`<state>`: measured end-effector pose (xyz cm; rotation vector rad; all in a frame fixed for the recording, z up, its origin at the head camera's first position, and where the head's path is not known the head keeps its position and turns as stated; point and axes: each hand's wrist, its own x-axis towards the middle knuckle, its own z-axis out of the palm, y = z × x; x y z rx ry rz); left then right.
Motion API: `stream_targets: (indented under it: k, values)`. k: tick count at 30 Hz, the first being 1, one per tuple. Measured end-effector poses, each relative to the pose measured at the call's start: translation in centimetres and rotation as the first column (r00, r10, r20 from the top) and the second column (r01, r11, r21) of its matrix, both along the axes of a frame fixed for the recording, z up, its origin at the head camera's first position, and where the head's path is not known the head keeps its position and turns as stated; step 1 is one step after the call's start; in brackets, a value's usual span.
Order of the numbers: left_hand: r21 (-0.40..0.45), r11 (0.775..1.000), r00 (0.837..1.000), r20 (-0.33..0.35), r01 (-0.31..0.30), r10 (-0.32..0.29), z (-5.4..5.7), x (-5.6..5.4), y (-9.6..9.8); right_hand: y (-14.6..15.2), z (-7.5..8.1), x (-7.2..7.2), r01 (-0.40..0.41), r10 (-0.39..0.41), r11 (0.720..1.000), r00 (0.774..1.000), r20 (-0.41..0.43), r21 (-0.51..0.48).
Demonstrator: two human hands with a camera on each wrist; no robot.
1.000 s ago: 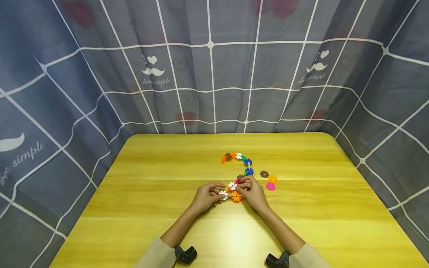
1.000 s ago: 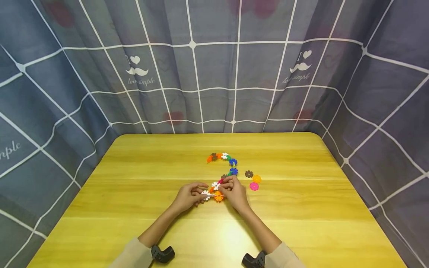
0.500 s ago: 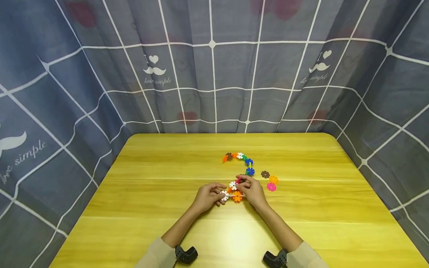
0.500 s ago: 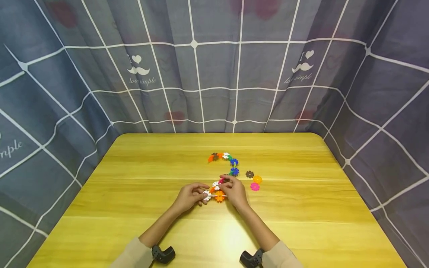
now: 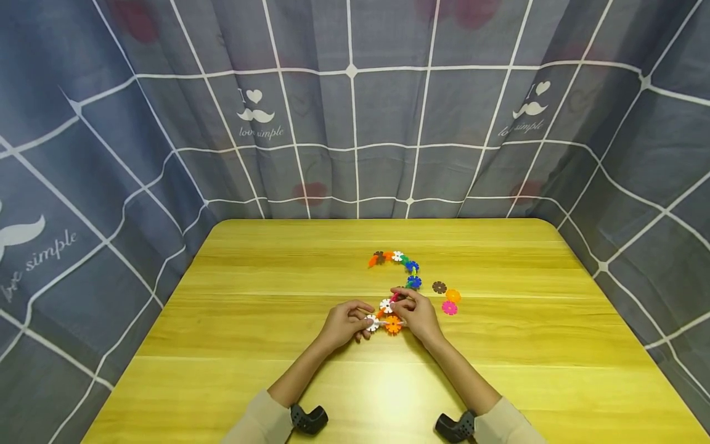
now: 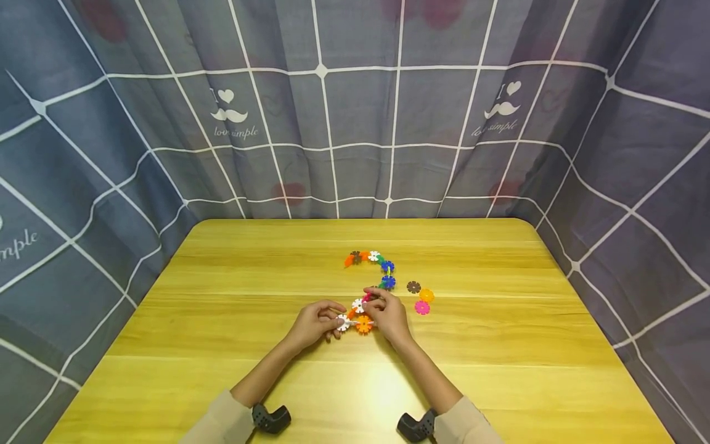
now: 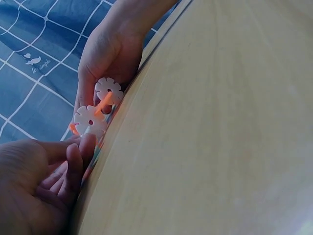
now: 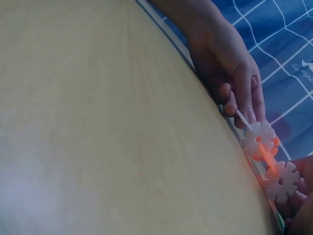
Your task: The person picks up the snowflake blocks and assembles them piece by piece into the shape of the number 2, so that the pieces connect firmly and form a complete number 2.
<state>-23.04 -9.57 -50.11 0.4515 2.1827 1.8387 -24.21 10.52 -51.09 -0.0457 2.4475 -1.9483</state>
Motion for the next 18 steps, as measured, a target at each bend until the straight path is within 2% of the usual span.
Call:
stream_targets:
  k: [3, 5, 9, 13, 18]
  values:
    - [-0.004, 1.000, 1.000, 0.014, -0.005, 0.005, -0.7, -0.4, 0.0, 0.0, 0.4, 0.2, -0.009, 0.009, 0.999, 1.000, 0.012, -0.032]
    - [0.003, 1.000, 1.000, 0.013, -0.003, 0.003, 0.0, -0.1, 0.0, 0.0, 1.0, 0.4, -0.012, 0.012, 0.999, 1.000, 0.010, -0.045]
    - [0.006, 1.000, 0.999, 0.033, -0.007, 0.007, 0.2, -0.1, 0.0, -0.1, 1.6, 0.5, -0.029, 0.030, 0.998, 0.999, 0.013, -0.053]
    - [0.017, 1.000, 1.000, 0.022, -0.018, 0.018, -0.7, -0.4, 0.1, 0.1, 0.4, 0.0, -0.034, 0.035, 0.998, 0.999, 0.021, -0.057]
    - [0.070, 0.997, 1.000, 0.003, -0.016, 0.016, -1.0, -0.3, 0.2, 0.0, 0.1, 0.2, -0.008, 0.008, 1.000, 1.000, -0.001, -0.004]
